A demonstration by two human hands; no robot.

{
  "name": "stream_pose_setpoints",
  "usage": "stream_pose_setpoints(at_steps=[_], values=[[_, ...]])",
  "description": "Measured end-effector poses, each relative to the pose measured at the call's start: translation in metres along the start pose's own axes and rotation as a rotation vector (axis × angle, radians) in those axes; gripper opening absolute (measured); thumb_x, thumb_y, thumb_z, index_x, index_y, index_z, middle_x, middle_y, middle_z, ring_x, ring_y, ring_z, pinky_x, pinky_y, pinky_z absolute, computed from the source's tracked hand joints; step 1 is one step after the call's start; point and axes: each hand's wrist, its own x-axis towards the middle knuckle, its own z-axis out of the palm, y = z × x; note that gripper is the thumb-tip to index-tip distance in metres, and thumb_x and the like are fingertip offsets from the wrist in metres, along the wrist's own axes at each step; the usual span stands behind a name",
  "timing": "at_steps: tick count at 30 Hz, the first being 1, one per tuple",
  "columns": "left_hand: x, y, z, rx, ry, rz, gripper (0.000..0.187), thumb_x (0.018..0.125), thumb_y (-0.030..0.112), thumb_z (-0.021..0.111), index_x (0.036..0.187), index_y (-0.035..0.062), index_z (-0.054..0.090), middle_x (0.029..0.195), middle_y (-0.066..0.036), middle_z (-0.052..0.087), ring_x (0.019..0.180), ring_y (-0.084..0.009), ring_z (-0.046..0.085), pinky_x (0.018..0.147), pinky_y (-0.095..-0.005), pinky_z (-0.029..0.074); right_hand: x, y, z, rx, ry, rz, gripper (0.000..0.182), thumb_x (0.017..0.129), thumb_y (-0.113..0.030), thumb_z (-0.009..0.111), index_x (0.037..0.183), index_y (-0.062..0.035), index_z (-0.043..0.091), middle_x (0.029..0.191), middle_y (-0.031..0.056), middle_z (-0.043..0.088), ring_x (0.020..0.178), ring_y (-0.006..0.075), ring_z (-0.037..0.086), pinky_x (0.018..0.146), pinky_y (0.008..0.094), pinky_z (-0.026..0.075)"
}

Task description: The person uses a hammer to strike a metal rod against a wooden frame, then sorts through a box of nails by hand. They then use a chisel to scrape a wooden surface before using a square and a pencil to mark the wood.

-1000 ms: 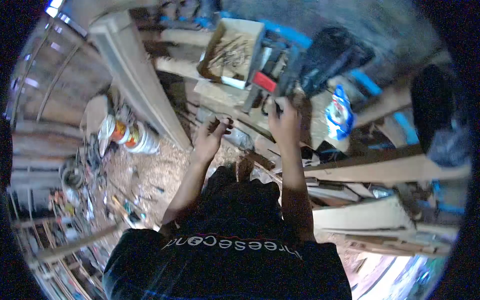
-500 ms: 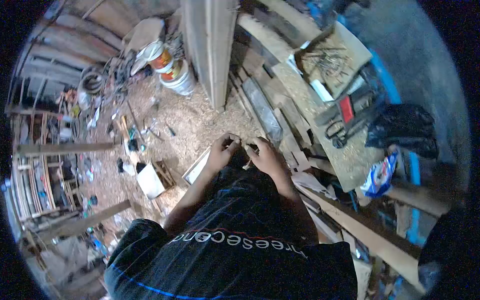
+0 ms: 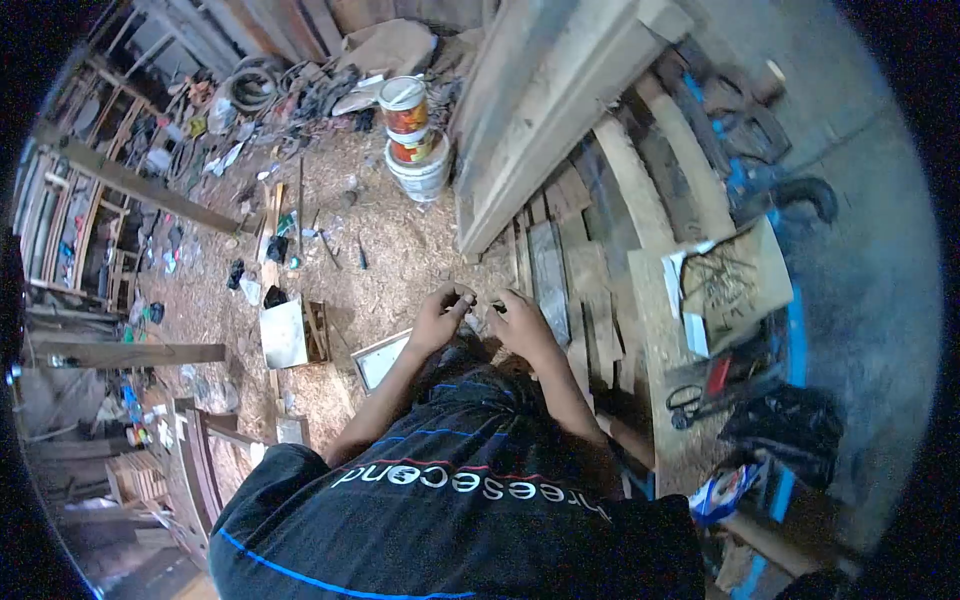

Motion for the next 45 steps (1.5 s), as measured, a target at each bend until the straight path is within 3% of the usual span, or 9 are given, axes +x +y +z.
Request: stream_pose_setpoints(at_steps=[6,7,11,14,19,31,36,41,45], values=[[0.040,-0.010,-0.039,0.034,0.147,0.014,0.017,0.095,0.016,0.062,0.101,-0.0004,0.065,0.080,-0.006,0.065,0.075,-0.0114,0.059,0.071,-0.0283,0.049,0.074,-0.020,0.012,0.044,-0.086,-0.065,0.022,0.088,-0.014,0.063,0.105,0.0009,0.063,0.098,0.0211,0.068,0.093,0.0362,0.067,0.081,0.0400,0.051],[0.047,-0.013,-0.048,0.039,0.170,0.024,0.017,0.096,0.016,0.062,0.101,-0.0004,0.065,0.081,-0.004,0.065,0.076,-0.0105,0.059,0.071,-0.0276,0.048,0.088,-0.022,0.014,0.090,-0.133,-0.099,0.031,0.088,-0.019,0.064,0.110,0.0015,0.062,0.101,0.0269,0.065,0.099,0.0448,0.062,0.083,0.0457,0.050],[0.064,-0.026,-0.088,0.041,0.239,-0.007,0.017,0.096,0.016,0.062,0.100,-0.0008,0.065,0.082,-0.005,0.066,0.078,-0.0109,0.060,0.072,-0.0278,0.049,0.138,-0.016,0.040,0.046,-0.176,-0.192,0.033,0.086,-0.020,0.064,0.109,0.0024,0.061,0.100,0.0287,0.065,0.098,0.0464,0.061,0.083,0.0479,0.049],[0.072,-0.042,-0.116,0.064,0.333,-0.016,0.017,0.095,0.015,0.062,0.100,-0.0007,0.065,0.082,-0.006,0.066,0.078,-0.0115,0.062,0.073,-0.0281,0.049,0.168,-0.045,0.051,-0.078,-0.298,-0.103,0.032,0.086,-0.020,0.065,0.108,0.0021,0.062,0.099,0.0289,0.064,0.097,0.0466,0.060,0.083,0.0482,0.048],[0.058,-0.044,-0.148,0.031,0.523,-0.105,0.015,0.090,0.015,0.064,0.099,0.0022,0.067,0.082,-0.013,0.069,0.074,-0.0188,0.066,0.071,-0.0327,0.051,0.200,-0.044,0.094,0.048,-0.370,-0.295,0.022,0.087,-0.015,0.063,0.101,0.0018,0.063,0.095,0.0270,0.065,0.094,0.0437,0.062,0.080,0.0467,0.049],[0.058,-0.081,-0.177,-0.094,0.893,-0.259,0.017,0.090,0.017,0.066,0.097,0.0016,0.068,0.082,-0.009,0.069,0.077,-0.0160,0.065,0.073,-0.0304,0.051,0.288,-0.076,0.156,-0.028,-0.675,-0.404,0.019,0.087,-0.016,0.064,0.097,0.0003,0.064,0.088,0.0231,0.066,0.087,0.0407,0.065,0.075,0.0456,0.050],[0.080,-0.094,-0.199,-0.033,1.006,-0.296,0.017,0.094,0.016,0.063,0.099,0.0009,0.066,0.082,-0.004,0.066,0.075,-0.0110,0.062,0.070,-0.0270,0.050,0.347,-0.078,0.195,-0.006,-0.814,-0.522,0.020,0.088,-0.018,0.064,0.095,0.0002,0.064,0.088,0.0220,0.066,0.087,0.0410,0.064,0.076,0.0468,0.050],[0.128,-0.108,-0.235,-0.118,1.188,-0.299,0.019,0.092,0.019,0.065,0.100,0.0013,0.067,0.083,-0.005,0.068,0.076,-0.0126,0.063,0.071,-0.0295,0.051,0.417,-0.092,0.217,-0.086,-0.901,-0.543,0.022,0.088,-0.020,0.062,0.096,0.0009,0.063,0.090,0.0228,0.066,0.089,0.0411,0.064,0.079,0.0470,0.049],[0.167,-0.097,-0.259,-0.022,1.195,-0.359,0.021,0.091,0.021,0.065,0.098,0.0010,0.068,0.081,-0.008,0.068,0.074,-0.0147,0.064,0.070,-0.0307,0.051,0.456,-0.106,0.223,-0.138,-0.901,-0.538,0.021,0.089,-0.019,0.062,0.097,0.0005,0.064,0.091,0.0221,0.067,0.091,0.0404,0.064,0.081,0.0465,0.050]])
